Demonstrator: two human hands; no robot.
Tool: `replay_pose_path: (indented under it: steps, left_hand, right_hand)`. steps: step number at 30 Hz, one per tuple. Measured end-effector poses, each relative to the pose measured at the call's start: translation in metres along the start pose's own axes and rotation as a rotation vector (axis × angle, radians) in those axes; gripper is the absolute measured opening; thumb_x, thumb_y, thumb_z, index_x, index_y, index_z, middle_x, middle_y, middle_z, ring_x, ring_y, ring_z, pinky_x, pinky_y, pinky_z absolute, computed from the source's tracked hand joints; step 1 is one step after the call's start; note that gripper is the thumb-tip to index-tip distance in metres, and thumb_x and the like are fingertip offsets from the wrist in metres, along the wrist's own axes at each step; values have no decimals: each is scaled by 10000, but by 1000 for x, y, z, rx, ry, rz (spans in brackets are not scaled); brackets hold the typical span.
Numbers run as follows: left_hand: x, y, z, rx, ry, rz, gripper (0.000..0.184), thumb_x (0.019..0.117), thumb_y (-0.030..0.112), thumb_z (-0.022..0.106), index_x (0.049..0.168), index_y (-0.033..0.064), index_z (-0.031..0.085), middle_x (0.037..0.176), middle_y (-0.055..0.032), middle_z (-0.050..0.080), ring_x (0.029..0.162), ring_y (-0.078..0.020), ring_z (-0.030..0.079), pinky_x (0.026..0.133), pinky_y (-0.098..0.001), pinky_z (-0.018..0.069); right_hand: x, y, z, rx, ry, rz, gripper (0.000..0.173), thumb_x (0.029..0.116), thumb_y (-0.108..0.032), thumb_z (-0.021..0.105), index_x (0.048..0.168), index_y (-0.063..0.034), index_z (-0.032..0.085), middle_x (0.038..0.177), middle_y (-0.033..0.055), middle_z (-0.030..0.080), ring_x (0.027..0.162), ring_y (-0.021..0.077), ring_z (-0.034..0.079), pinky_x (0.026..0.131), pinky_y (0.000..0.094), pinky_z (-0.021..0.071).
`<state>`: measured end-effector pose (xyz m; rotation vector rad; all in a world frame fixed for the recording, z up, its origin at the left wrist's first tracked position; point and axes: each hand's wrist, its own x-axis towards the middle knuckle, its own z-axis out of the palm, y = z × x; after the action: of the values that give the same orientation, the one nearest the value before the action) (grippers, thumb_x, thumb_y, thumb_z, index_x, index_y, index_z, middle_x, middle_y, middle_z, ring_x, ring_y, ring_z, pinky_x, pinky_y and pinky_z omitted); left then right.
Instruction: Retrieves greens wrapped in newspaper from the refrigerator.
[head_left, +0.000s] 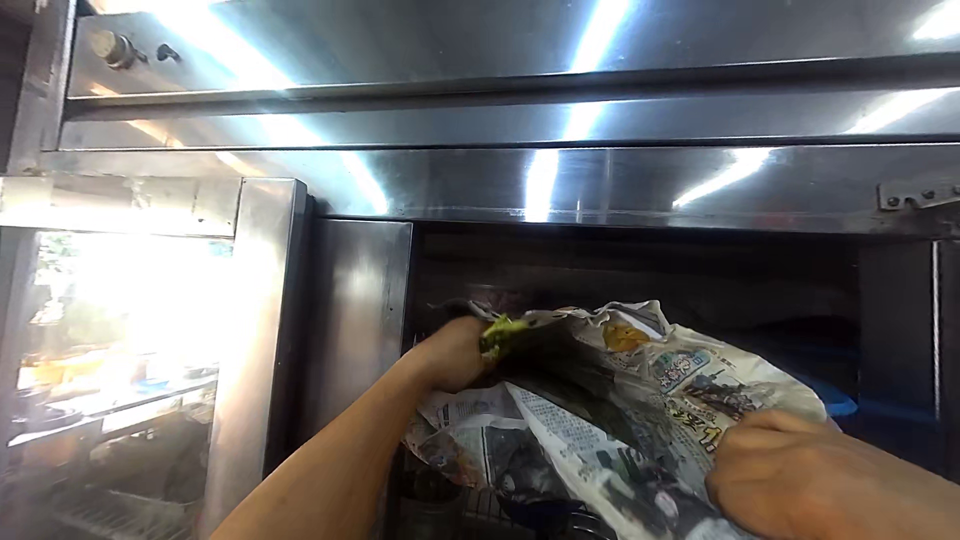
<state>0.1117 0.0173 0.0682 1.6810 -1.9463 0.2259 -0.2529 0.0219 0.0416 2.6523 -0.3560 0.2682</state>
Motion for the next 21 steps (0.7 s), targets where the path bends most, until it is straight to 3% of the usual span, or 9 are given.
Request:
replay_pose_path:
  steps: [3, 5, 7, 9, 10, 16, 18, 20, 21]
  left_hand:
    - [8, 10, -4, -134, 73, -87, 135, 945, 143, 722, 1058, 73, 704, 971, -95, 704, 919, -219, 681, 840, -471, 563]
    - [11, 17, 9, -75, 52, -10, 143, 945, 138, 723, 1064, 59, 711, 971, -114, 713, 912, -240, 692, 840, -490, 572]
    - [12, 25, 29, 61, -72, 112, 188, 917, 79, 707, 1103, 71, 728, 1045, -129, 726, 984, -281, 696, 886, -536, 565]
    - [17, 32, 43, 247, -317, 119, 351, 911, 43, 657, 1253, 116, 688, 1259, -146, 679, 1185, -350, 638, 984, -633, 504]
    - [20, 33, 48, 307, -397, 107, 384, 912, 44, 646, 1288, 125, 663, 1298, -154, 655, 1224, -366, 610, 993, -652, 481]
    - [19, 38, 41, 606, -288, 52, 319, 872, 161, 736, 1186, 126, 697, 1221, -156, 679, 1173, -382, 630, 959, -676, 492]
    - [20, 47, 36, 562, -390, 43, 469, 854, 117, 740, 1314, 142, 653, 1199, -174, 680, 1132, -400, 638, 900, -685, 500]
    - [18, 62, 26, 473, -450, 77, 711, 858, 68, 705, 1516, 246, 504, 1259, -148, 677, 1169, -374, 640, 908, -665, 511]
    - [15, 71, 22, 427, -440, 118, 730, 851, 45, 702, 1521, 248, 494, 1256, -143, 678, 1162, -365, 644, 902, -653, 519]
  right_hand:
    - [-1, -10, 4, -22, -85, -7, 104, 862, -3, 600, 867, -43, 696, 903, 151, 717, 985, 379, 668, 979, 611, 416]
    - [0, -16, 6, -38, -103, -23, 125, 858, -2, 595, 888, -48, 708, 915, 137, 726, 992, 367, 666, 975, 600, 408]
    - [3, -24, 6, -45, -126, -19, 153, 861, 5, 592, 917, -51, 722, 948, 131, 735, 1004, 362, 662, 993, 594, 398]
    - [4, -29, 8, -63, -132, -19, 149, 875, -13, 599, 942, -52, 726, 965, 131, 736, 1011, 356, 665, 1012, 582, 399]
    - [3, -31, 10, -68, -131, -25, 147, 880, -20, 603, 956, -53, 724, 969, 131, 733, 1011, 353, 665, 1020, 578, 396]
    - [-5, -36, 11, -90, -107, -42, 159, 897, 2, 584, 984, -29, 713, 1018, 143, 733, 1044, 359, 671, 1056, 593, 382]
    - [-6, -34, 11, -96, -92, -45, 154, 902, 5, 582, 977, -28, 713, 1025, 142, 735, 1043, 357, 673, 1048, 593, 386]
    - [-7, -33, 12, -109, -64, -51, 151, 904, 1, 570, 964, -28, 706, 1023, 136, 735, 1044, 350, 674, 1042, 585, 392]
    - [-7, -33, 12, -112, -51, -54, 151, 907, 2, 562, 959, -26, 701, 1021, 137, 734, 1045, 349, 674, 1044, 584, 392]
